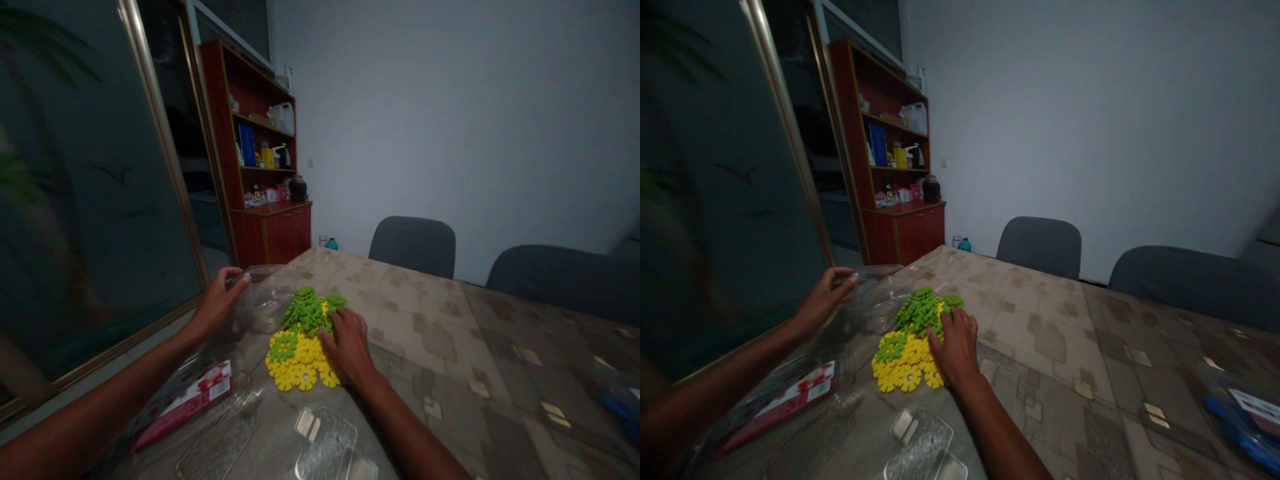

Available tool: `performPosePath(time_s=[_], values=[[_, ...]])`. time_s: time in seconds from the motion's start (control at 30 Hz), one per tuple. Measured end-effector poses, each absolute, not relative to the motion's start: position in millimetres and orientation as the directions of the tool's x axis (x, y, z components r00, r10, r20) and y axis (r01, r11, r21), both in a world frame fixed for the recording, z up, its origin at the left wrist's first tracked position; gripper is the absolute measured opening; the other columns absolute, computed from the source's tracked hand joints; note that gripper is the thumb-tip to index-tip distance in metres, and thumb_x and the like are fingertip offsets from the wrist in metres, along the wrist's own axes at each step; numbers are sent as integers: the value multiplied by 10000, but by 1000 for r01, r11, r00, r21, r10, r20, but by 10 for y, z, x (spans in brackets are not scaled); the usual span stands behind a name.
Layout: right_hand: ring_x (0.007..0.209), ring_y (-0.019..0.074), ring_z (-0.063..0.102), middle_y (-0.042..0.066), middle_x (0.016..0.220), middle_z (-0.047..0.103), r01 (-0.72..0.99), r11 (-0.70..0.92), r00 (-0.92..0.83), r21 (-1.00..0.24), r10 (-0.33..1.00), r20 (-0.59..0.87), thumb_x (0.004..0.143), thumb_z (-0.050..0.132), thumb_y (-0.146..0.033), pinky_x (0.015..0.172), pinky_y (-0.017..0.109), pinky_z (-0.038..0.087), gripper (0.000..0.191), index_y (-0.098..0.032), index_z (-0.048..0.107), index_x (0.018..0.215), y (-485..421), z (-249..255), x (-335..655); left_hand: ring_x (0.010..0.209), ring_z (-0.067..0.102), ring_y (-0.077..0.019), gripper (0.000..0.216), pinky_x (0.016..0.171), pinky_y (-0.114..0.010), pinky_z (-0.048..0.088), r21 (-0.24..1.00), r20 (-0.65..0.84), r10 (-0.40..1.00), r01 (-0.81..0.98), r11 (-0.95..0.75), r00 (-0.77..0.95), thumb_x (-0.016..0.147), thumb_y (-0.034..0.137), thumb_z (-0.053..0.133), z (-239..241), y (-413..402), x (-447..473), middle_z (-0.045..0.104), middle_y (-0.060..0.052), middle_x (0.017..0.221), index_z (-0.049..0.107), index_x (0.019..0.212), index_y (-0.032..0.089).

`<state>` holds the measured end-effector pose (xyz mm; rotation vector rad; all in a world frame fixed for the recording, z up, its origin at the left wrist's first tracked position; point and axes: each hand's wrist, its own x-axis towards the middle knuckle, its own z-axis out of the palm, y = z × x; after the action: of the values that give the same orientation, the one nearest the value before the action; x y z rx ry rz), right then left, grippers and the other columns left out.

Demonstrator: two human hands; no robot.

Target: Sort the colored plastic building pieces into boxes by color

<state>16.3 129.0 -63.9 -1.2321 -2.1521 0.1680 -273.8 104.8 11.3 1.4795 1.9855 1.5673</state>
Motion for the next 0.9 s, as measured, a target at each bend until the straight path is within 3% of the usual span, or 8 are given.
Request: performPosePath(time_s=[0.1, 0.17, 0.27, 0.33, 0.4, 0.53, 0.67, 0.9], values=[[1343, 315, 551, 170, 1394, 648, 712, 564, -344, -419, 800, 492, 932, 620, -303, 1173, 519, 345, 384, -187, 681, 1293, 1297, -657, 272, 1253, 591, -407, 679, 1039, -597, 487, 782, 442, 767, 619, -76, -464, 774, 679, 587, 154, 990, -2733, 600, -196, 1332, 538, 1219, 169], [1349, 301, 546, 155, 1402, 647, 703, 567, -334, -430, 796, 505, 943, 592, -306, 1180, 502, 345, 377, -197, 681, 1293, 1335, -672, 430, 1380, 478, -416, 679, 1137, -619, 380, 654, 584, 710, 746, -125, -393, 808, 610, 611, 147, 868, -2691, 509, -212, 1455, 508, 1308, 162], [1329, 306, 567, 172, 1380, 660, 709, 533, -282, -462, 814, 507, 976, 510, -328, 1155, 493, 391, 381, -173, 687, 1276, 1455, -707, 787, 1461, 402, -358, 456, 1209, -596, 274, 168, 792, 609, 949, -267, 31, 937, 435, 590, 65, 654, -2585, 476, -157, 1530, 533, 1337, 224], [1287, 323, 602, 197, 1333, 683, 719, 494, -233, -489, 834, 500, 992, 446, -354, 1121, 505, 434, 414, -147, 693, 1251, 1546, -737, 1046, 1460, 418, -343, 323, 1220, -601, 241, -127, 731, 603, 932, -339, 319, 973, 350, 578, -22, 584, -2525, 511, -136, 1527, 602, 1278, 250], [1232, 332, 641, 207, 1278, 709, 721, 467, -200, -512, 848, 492, 994, 401, -386, 1085, 512, 472, 452, -134, 704, 1216, 1605, -767, 1270, 1451, 435, -354, 284, 1218, -619, 224, -265, 622, 643, 893, -364, 447, 953, 301, 595, -111, 611, -2515, 536, -147, 1518, 657, 1223, 240], [1177, 320, 678, 186, 1224, 741, 713, 449, -170, -539, 856, 489, 955, 404, -435, 1051, 490, 508, 476, -151, 730, 1154, 1551, -808, 1622, 1435, 464, -350, 277, 1201, -638, 248, -301, 518, 724, 889, -344, 455, 915, 183, 543, -227, 854, -2691, 576, -131, 1497, 720, 1120, 241], [1141, 307, 698, 152, 1191, 763, 733, 404, -116, -548, 868, 483, 904, 432, -463, 1029, 473, 522, 471, -183, 749, 1110, 1347, -774, 2079, 1403, 499, -359, 314, 1181, -667, 259, -306, 501, 729, 883, -355, 467, 932, 189, 447, -272, 1086, -2993, 626, -105, 1448, 741, 1023, 253], [936, 314, 757, 130, 1122, 790, 834, 110, 192, -540, 861, 471, 878, 391, -512, 854, 455, 582, 522, -205, 741, 1113, 858, -406, 3415, 1342, 545, -402, 305, 1208, -686, 182, -232, 548, 656, 847, -478, 520, 914, 468, 521, -317, 1233, -3216, 675, -42, 1382, 729, 1045, 287]])
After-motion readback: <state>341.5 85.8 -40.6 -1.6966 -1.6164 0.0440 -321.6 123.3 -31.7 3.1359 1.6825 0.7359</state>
